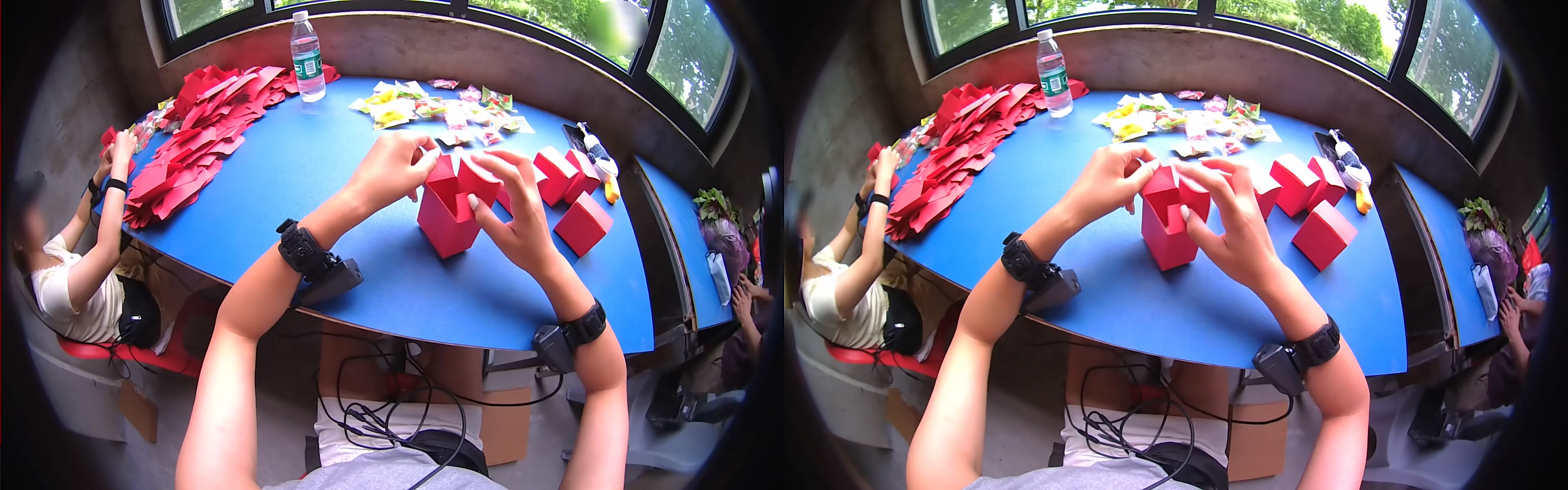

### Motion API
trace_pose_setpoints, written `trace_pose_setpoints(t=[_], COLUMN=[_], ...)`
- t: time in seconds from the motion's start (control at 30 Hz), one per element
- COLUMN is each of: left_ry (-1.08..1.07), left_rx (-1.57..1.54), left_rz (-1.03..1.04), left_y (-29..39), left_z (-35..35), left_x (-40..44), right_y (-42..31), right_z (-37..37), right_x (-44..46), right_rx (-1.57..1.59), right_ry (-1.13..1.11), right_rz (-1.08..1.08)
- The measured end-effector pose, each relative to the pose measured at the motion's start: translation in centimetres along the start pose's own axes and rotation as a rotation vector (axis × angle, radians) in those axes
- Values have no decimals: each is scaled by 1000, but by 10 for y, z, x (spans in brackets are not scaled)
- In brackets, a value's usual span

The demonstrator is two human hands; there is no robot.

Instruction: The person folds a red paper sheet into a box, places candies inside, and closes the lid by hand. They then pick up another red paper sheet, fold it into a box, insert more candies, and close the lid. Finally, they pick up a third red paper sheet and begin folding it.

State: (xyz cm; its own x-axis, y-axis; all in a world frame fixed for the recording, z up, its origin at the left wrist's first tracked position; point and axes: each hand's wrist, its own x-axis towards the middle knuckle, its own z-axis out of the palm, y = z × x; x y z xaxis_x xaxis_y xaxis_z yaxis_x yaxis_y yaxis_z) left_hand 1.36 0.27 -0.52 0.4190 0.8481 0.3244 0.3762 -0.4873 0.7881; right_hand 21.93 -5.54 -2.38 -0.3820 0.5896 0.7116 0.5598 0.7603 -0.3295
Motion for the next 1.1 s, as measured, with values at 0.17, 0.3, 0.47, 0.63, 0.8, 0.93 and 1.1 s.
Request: trace_pose_setpoints(t=[0.17,0.3,0.47,0.63,0.8,0.93,1.1], left_ry=[31,-169,-321,-519,-582,-604,-232], left_rx=[-18,47,154,174,130,170,284], left_rz=[49,-9,7,-47,154,243,141], left_y=[9,13,13,-1,-11,-15,-19], left_z=[-5,-10,-16,-15,-7,3,1], left_x=[-7,-10,-11,-7,-4,-5,19], right_y=[-4,-9,9,3,15,0,5], right_z=[-7,-5,0,2,13,5,1], right_x=[2,2,-2,2,-7,-5,-1], right_rx=[-62,-53,290,740,357,235,45], right_ry=[-58,-129,-63,42,82,128,196], right_rz=[-6,182,514,698,342,296,178])
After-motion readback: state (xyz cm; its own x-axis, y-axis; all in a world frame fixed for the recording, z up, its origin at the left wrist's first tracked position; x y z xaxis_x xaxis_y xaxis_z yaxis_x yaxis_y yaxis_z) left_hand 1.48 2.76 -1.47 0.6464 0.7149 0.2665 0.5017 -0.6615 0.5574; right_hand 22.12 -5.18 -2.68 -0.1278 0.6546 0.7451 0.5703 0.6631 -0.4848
